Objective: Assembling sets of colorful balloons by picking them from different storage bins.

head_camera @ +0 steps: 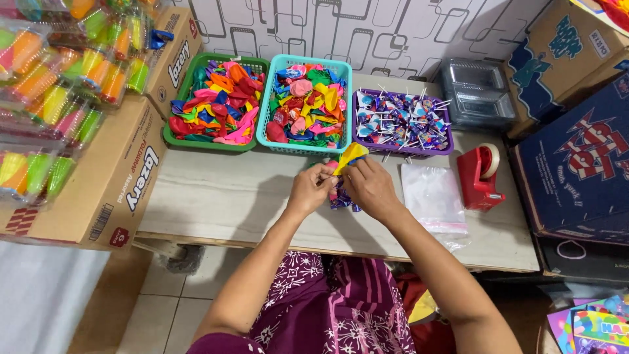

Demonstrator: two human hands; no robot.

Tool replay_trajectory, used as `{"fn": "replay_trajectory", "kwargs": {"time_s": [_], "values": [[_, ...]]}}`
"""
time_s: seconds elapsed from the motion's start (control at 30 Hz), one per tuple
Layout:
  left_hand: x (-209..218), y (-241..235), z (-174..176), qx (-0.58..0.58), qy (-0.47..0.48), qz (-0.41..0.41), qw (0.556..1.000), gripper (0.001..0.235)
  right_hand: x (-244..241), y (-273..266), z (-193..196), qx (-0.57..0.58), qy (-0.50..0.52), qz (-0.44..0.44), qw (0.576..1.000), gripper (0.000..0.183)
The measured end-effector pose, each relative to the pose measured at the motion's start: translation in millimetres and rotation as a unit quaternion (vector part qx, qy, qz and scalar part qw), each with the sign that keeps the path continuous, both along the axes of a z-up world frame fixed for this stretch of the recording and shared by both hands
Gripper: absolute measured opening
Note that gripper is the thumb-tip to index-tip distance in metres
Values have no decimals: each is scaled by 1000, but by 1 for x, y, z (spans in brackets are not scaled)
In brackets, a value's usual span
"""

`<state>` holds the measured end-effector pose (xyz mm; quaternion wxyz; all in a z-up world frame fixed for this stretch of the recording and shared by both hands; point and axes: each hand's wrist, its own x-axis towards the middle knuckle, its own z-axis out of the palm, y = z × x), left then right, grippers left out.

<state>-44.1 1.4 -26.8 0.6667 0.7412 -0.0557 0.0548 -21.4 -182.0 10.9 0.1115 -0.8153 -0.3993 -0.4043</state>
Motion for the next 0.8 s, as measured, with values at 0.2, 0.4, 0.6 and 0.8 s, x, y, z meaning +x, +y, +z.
{"fn": "replay_trajectory", "kwargs": {"time_s": [0.2, 0.4, 0.6, 0.8], "values": [[14, -22, -44, -159, 43, 70, 984, 24, 17, -5, -40, 39, 50, 3, 998, 16], [10, -35, -69, -174, 114, 72, 975, 26, -19, -8, -36, 292, 463, -33, 836, 19], [14, -55, -73, -90, 103, 85, 987, 34, -16, -12, -61, 480, 526, -43, 701, 24], [17, -55, -36, 189, -46, 45, 980, 41, 2, -24, -98, 249, 336, -176, 891, 32]]}}
